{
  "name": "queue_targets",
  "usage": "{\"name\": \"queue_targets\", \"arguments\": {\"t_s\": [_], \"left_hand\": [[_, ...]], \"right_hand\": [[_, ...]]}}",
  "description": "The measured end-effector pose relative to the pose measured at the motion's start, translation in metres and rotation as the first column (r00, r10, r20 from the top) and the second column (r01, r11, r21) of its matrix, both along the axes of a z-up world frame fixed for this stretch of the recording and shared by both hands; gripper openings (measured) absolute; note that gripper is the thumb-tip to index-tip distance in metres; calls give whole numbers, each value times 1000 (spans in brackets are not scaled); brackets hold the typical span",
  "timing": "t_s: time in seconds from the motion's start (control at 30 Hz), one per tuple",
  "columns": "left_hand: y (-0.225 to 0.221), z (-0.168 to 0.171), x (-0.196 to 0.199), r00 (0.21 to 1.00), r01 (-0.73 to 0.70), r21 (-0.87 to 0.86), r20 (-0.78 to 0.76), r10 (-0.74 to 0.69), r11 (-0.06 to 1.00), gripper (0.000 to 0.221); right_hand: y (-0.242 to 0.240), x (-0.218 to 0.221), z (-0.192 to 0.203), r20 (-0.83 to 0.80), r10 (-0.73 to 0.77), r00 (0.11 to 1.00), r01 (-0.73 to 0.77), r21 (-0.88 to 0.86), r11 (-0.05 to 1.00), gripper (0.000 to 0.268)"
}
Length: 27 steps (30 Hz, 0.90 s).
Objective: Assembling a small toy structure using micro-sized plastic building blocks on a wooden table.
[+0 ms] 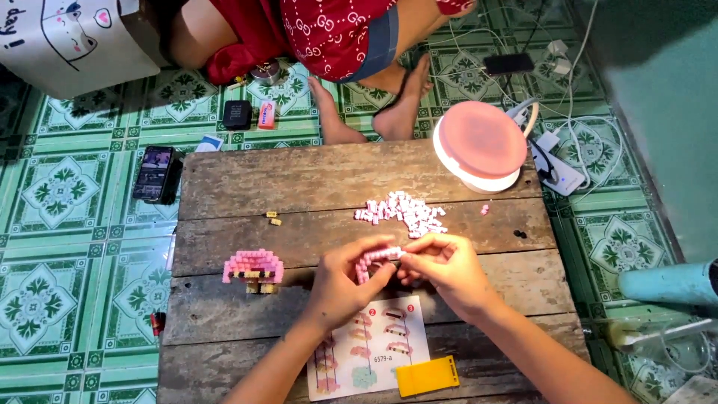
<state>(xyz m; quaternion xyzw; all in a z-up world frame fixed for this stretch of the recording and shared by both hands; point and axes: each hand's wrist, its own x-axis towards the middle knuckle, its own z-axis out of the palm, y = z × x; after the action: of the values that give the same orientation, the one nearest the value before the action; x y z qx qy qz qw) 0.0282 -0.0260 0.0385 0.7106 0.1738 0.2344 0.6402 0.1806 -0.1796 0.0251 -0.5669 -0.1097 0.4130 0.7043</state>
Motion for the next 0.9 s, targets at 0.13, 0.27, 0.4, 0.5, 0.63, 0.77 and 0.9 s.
{"name": "queue_targets", "arguments": {"t_s": [0.13, 0.27, 0.4, 0.5, 0.63, 0.77, 0.9], "left_hand": [[8, -13, -3, 992, 114, -317, 82, -92, 942, 50], [18, -13, 0, 992, 73, -386, 121, -28, 920, 41], [26, -16, 1, 995, 18, -331, 95, 14, 943, 31], [26, -14, 2, 995, -3, -318, 90, 33, 948, 28], [25, -13, 1, 995, -4, -322, 97, 37, 947, 28], [25, -12, 1, 994, -11, -314, 98, 44, 949, 26], [26, -12, 1, 993, -3, -312, 108, 39, 950, 25]], "right_hand": [[-3, 11, -7, -34, -21, 999, 22, 29, 999, 17], [-2, 15, -5, -38, -51, 998, 52, 32, 998, 13], [-2, 16, 0, -22, -46, 999, 47, 31, 998, 13], [-2, 17, 0, -11, -42, 999, 42, 25, 999, 14], [-2, 18, 3, 3, -37, 999, 37, 38, 999, 15], [-2, 18, 2, 22, -26, 999, 25, 42, 999, 16], [-2, 19, -1, 42, -32, 999, 31, 35, 999, 16]]}}
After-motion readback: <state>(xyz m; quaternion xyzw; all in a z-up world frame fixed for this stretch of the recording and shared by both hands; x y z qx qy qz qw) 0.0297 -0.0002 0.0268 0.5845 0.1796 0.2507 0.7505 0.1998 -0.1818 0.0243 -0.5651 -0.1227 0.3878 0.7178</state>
